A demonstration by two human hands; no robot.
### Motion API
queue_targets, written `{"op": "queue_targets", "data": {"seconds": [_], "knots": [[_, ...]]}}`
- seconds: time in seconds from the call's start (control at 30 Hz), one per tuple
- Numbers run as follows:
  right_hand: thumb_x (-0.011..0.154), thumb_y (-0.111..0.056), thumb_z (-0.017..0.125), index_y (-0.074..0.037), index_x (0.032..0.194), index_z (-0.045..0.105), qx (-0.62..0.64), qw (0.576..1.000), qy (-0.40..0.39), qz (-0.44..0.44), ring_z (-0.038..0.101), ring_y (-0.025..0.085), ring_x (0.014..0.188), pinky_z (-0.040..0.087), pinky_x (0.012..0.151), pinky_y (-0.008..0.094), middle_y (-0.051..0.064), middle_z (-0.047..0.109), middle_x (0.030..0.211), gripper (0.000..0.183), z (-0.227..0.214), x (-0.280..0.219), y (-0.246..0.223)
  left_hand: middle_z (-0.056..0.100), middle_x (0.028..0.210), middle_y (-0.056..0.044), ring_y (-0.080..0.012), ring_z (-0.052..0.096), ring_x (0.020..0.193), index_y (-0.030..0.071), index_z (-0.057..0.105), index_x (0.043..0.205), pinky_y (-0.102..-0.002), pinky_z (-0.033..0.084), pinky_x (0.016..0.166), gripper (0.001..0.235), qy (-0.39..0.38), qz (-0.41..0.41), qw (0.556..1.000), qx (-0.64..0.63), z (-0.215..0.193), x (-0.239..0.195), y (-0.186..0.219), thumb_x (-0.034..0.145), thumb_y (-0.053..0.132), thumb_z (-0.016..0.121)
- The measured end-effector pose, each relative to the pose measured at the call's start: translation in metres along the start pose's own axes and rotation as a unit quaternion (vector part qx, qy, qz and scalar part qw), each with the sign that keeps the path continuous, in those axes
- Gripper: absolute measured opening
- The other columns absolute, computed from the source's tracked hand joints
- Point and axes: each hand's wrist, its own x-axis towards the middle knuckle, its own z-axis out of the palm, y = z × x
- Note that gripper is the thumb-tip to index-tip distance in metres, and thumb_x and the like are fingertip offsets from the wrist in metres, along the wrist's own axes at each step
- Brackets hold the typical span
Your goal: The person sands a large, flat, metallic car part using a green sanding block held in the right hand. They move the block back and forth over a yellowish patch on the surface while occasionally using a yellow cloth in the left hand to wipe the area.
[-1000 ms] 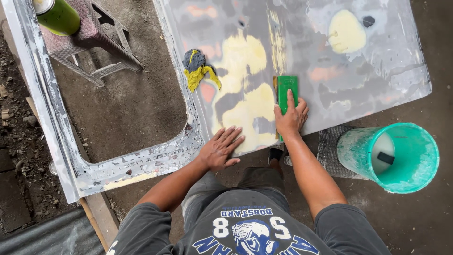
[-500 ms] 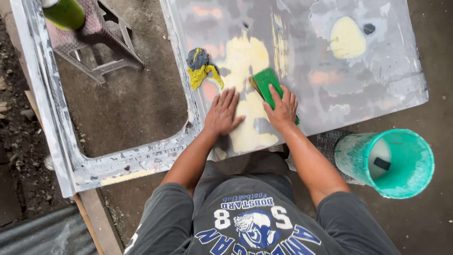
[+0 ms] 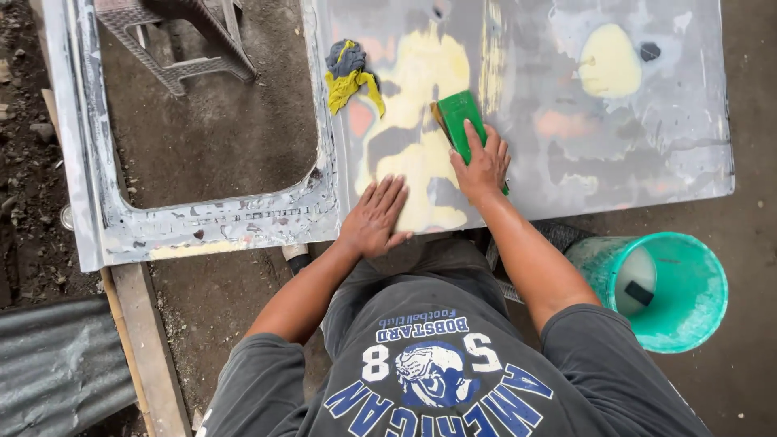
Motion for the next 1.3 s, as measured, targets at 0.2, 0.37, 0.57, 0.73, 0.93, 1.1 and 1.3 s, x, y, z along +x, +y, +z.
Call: {"op": "queue_targets", "data": {"seconds": [0.2, 0.37, 0.57, 0.73, 0.93, 1.1, 1.3], "knots": [[0.092, -0.038, 0.073, -0.027, 0.155, 0.047, 0.0, 1.0, -0.004, 0.009, 0.041, 0.042, 0.131, 0.033, 0.108, 0.056, 0.016, 0.042, 0.151, 0.07, 0.002, -0.002, 0.0, 0.02, 0.169, -0.019, -0.036, 0.017, 0.157, 0.001, 0.026, 0.161, -0.05, 0.013, 0.126, 0.086, -0.021, 0.036, 0.999, 0.016, -0.001, -0.04, 0.013, 0.097, 0.055, 0.049], [0.093, -0.037, 0.072, -0.026, 0.157, 0.045, 0.007, 1.0, -0.017, 0.016, 0.04, 0.043, 0.132, 0.035, 0.106, 0.057, 0.017, 0.038, 0.151, 0.07, 0.007, -0.002, 0.003, 0.02, 0.169, -0.016, -0.0352, 0.016, 0.157, 0.008, 0.027, 0.161, -0.052, 0.011, 0.125, 0.083, -0.037, 0.066, 0.997, -0.001, 0.001, -0.038, 0.001, 0.097, 0.056, 0.048], [0.093, -0.036, 0.073, -0.023, 0.156, 0.044, 0.023, 0.998, 0.001, 0.064, 0.037, 0.042, 0.134, 0.035, 0.105, 0.058, 0.017, 0.038, 0.15, 0.071, 0.007, -0.007, 0.007, 0.021, 0.168, -0.015, -0.0357, 0.017, 0.156, 0.016, 0.034, 0.159, -0.055, 0.011, 0.124, 0.081, -0.042, 0.092, 0.995, 0.002, 0.0, 0.009, -0.002, 0.094, 0.061, 0.049], [0.09, -0.035, 0.075, -0.022, 0.153, 0.046, 0.045, 0.995, 0.023, 0.088, 0.038, 0.042, 0.135, 0.035, 0.105, 0.058, 0.017, 0.04, 0.148, 0.071, 0.001, -0.006, 0.02, 0.024, 0.168, -0.015, -0.0369, 0.019, 0.155, 0.016, 0.038, 0.158, -0.055, 0.012, 0.125, 0.08, -0.031, 0.107, 0.994, -0.003, 0.001, 0.046, -0.001, 0.094, 0.062, 0.05], [0.09, -0.033, 0.076, -0.021, 0.153, 0.048, 0.03, 0.996, 0.033, 0.081, 0.041, 0.043, 0.132, 0.035, 0.106, 0.057, 0.018, 0.042, 0.147, 0.07, -0.009, -0.001, 0.035, 0.025, 0.168, -0.014, -0.0358, 0.021, 0.156, 0.019, 0.039, 0.158, -0.053, 0.012, 0.126, 0.076, -0.026, 0.093, 0.995, -0.011, 0.002, 0.093, -0.005, 0.095, 0.06, 0.05], [0.09, -0.032, 0.076, -0.021, 0.153, 0.049, 0.012, 0.996, 0.037, 0.077, 0.043, 0.042, 0.131, 0.034, 0.109, 0.056, 0.017, 0.043, 0.148, 0.07, -0.017, 0.004, 0.046, 0.024, 0.168, -0.013, -0.0349, 0.019, 0.155, 0.023, 0.038, 0.158, -0.052, 0.011, 0.125, 0.077, -0.041, 0.073, 0.996, 0.008, -0.009, 0.128, -0.008, 0.093, 0.062, 0.05], [0.09, -0.034, 0.075, -0.022, 0.153, 0.049, 0.011, 0.996, 0.043, 0.078, 0.042, 0.042, 0.132, 0.034, 0.109, 0.055, 0.017, 0.042, 0.15, 0.069, -0.015, 0.005, 0.051, 0.021, 0.17, -0.011, -0.0327, 0.018, 0.156, 0.022, 0.035, 0.159, -0.051, 0.01, 0.126, 0.075, -0.041, 0.045, 0.998, 0.021, -0.01, 0.176, -0.018, 0.096, 0.062, 0.047]]}}
